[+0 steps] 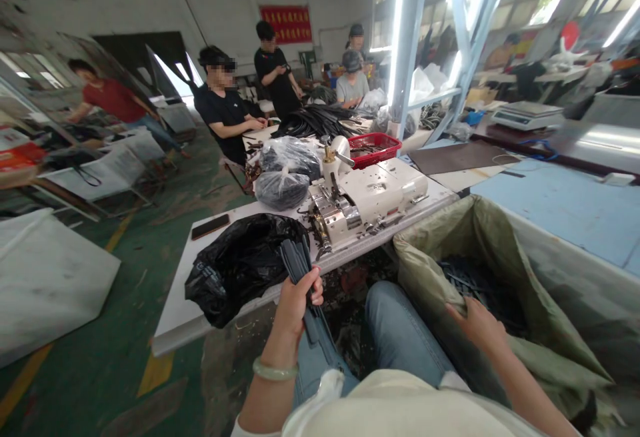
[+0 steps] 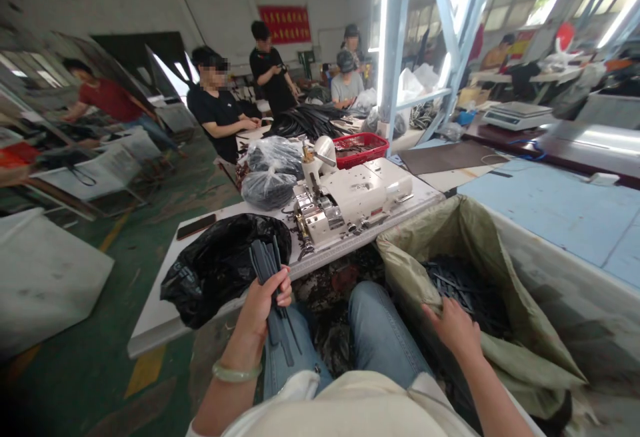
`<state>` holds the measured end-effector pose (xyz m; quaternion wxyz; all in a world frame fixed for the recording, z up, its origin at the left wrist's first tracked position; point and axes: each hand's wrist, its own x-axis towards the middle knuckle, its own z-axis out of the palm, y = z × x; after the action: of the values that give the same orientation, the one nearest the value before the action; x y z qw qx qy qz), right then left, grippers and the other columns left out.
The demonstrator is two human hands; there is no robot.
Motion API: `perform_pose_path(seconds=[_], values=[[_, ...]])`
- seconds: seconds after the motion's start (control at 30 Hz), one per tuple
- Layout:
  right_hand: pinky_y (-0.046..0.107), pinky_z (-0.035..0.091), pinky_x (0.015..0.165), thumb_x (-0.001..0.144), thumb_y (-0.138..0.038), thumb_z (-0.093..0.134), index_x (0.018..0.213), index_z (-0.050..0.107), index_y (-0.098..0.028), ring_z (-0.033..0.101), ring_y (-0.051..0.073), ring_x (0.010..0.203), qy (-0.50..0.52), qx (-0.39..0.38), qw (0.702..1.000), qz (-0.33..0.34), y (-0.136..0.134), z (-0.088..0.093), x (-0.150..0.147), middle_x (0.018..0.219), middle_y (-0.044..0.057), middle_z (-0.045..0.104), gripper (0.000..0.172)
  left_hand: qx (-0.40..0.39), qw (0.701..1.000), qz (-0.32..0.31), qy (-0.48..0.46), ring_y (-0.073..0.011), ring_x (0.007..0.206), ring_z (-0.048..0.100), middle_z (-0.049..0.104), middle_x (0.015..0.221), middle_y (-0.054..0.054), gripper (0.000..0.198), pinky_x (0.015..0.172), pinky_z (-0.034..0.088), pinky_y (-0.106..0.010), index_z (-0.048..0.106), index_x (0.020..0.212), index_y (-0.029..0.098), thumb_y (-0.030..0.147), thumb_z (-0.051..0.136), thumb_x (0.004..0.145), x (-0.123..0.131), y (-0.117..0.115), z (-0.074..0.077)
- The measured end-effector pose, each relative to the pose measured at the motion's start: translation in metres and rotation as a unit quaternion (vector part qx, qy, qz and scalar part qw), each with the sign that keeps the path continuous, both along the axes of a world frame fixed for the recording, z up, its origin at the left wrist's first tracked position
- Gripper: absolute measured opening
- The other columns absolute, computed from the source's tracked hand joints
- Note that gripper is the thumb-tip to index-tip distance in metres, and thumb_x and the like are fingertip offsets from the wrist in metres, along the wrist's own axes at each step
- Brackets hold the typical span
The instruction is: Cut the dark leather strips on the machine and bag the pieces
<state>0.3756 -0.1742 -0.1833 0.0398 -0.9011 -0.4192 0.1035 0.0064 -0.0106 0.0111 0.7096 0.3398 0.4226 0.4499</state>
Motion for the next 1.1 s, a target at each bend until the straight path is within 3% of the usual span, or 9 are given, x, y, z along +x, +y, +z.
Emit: perform_pose_path(seconds=[0.2, 0.27, 0.33, 0.4, 0.5, 0.6, 0.73, 0.9, 1.1], values=[[0.068, 0.032, 0.096, 0.083, -0.050, 0.042, 0.137, 0.042, -0.007, 0.046, 0.042, 0.123, -0.066, 0.120, 0.990, -0.028, -0.031, -0.014, -0.024, 0.140, 0.022, 0.047, 0.069, 0.042, 0.997, -0.057, -0.011, -0.0024, 0.041, 0.037, 0.049, 0.052, 0.007, 0.038, 0.039, 0.026, -0.015, 0.056, 0.086, 0.014, 0.032, 0.080, 0.064, 0.003, 0.021, 0.018], [0.067, 0.033, 0.097, 0.084, -0.045, 0.041, 0.133, 0.047, -0.006, 0.043, 0.042, 0.126, -0.054, 0.191, 0.980, -0.030, -0.018, 0.001, -0.037, 0.141, 0.024, 0.045, 0.064, 0.040, 0.996, -0.078, -0.010, -0.0025, 0.042, 0.037, 0.049, 0.054, 0.007, 0.037, 0.040, 0.026, -0.015, 0.056, 0.088, 0.014, 0.032, 0.079, 0.065, 0.007, 0.023, 0.021], [0.059, 0.037, 0.100, 0.084, -0.043, 0.043, 0.123, 0.057, -0.008, 0.050, 0.038, 0.121, 0.033, 0.267, 0.963, 0.015, 0.009, 0.032, -0.060, 0.131, 0.023, 0.055, 0.054, 0.031, 0.995, -0.099, -0.005, -0.0026, 0.042, 0.038, 0.049, 0.054, 0.007, 0.037, 0.039, 0.027, -0.015, 0.056, 0.088, 0.014, 0.032, 0.078, 0.065, 0.014, 0.022, 0.020], [0.048, 0.045, 0.096, 0.083, -0.046, 0.049, 0.108, 0.066, -0.014, 0.062, 0.032, 0.106, 0.194, 0.326, 0.922, 0.075, 0.045, 0.073, -0.092, 0.110, 0.018, 0.068, 0.044, 0.020, 0.992, -0.121, -0.002, -0.0027, 0.041, 0.037, 0.049, 0.054, 0.007, 0.036, 0.039, 0.026, -0.015, 0.056, 0.088, 0.014, 0.031, 0.078, 0.065, 0.022, 0.016, 0.018], [0.038, 0.053, 0.082, 0.086, -0.053, 0.051, 0.104, 0.068, -0.017, 0.067, 0.025, 0.091, 0.468, 0.370, 0.789, 0.147, 0.098, 0.133, -0.149, 0.100, 0.011, 0.071, 0.044, 0.009, 0.989, -0.148, 0.006, -0.0027, 0.041, 0.038, 0.050, 0.054, 0.006, 0.034, 0.039, 0.026, -0.015, 0.057, 0.087, 0.014, 0.031, 0.077, 0.066, 0.034, 0.005, 0.012], [0.027, 0.049, 0.056, 0.082, -0.056, 0.059, 0.087, 0.069, -0.017, 0.064, 0.017, 0.061, 0.592, 0.345, 0.711, 0.158, 0.130, 0.171, -0.192, 0.071, 0.003, 0.068, 0.041, 0.011, 0.986, -0.158, 0.040, -0.0030, 0.039, 0.038, 0.050, 0.052, 0.005, 0.027, 0.037, 0.027, -0.016, 0.056, 0.074, 0.014, 0.031, 0.074, 0.066, 0.041, -0.007, 0.007], [0.022, 0.035, 0.041, 0.074, -0.056, 0.069, 0.064, 0.064, -0.015, 0.050, 0.011, 0.040, 0.689, 0.301, 0.650, 0.107, 0.138, 0.184, -0.206, 0.047, -0.003, 0.054, 0.042, 0.009, 0.987, -0.153, 0.054, -0.0037, 0.039, 0.040, 0.055, 0.053, 0.001, 0.026, 0.037, 0.028, -0.016, 0.058, 0.073, 0.013, 0.032, 0.074, 0.067, 0.040, -0.017, 0.007], [0.021, 0.043, 0.053, 0.076, -0.048, 0.071, 0.092, 0.072, -0.013, 0.063, 0.013, 0.066, 0.811, 0.260, 0.517, 0.081, 0.139, 0.184, -0.191, 0.088, 0.008, 0.071, 0.038, -0.017, 0.994, -0.105, 0.003, -0.0022, 0.038, 0.038, 0.065, 0.063, -0.004, 0.040, 0.037, 0.026, -0.015, 0.061, 0.092, 0.012, 0.033, 0.078, 0.062, 0.032, -0.019, 0.012], [0.018, 0.039, 0.055, 0.078, -0.042, 0.072, 0.094, 0.071, -0.015, 0.062, 0.010, 0.073, 0.837, 0.251, 0.483, 0.060, 0.150, 0.196, -0.178, 0.099, 0.005, 0.072, 0.031, -0.069, 0.993, -0.089, -0.048, 0.0007, 0.039, 0.034, 0.065, 0.063, -0.004, 0.033, 0.037, 0.023, -0.012, 0.062, 0.082, 0.010, 0.029, 0.079, 0.062, 0.031, -0.011, 0.016]])
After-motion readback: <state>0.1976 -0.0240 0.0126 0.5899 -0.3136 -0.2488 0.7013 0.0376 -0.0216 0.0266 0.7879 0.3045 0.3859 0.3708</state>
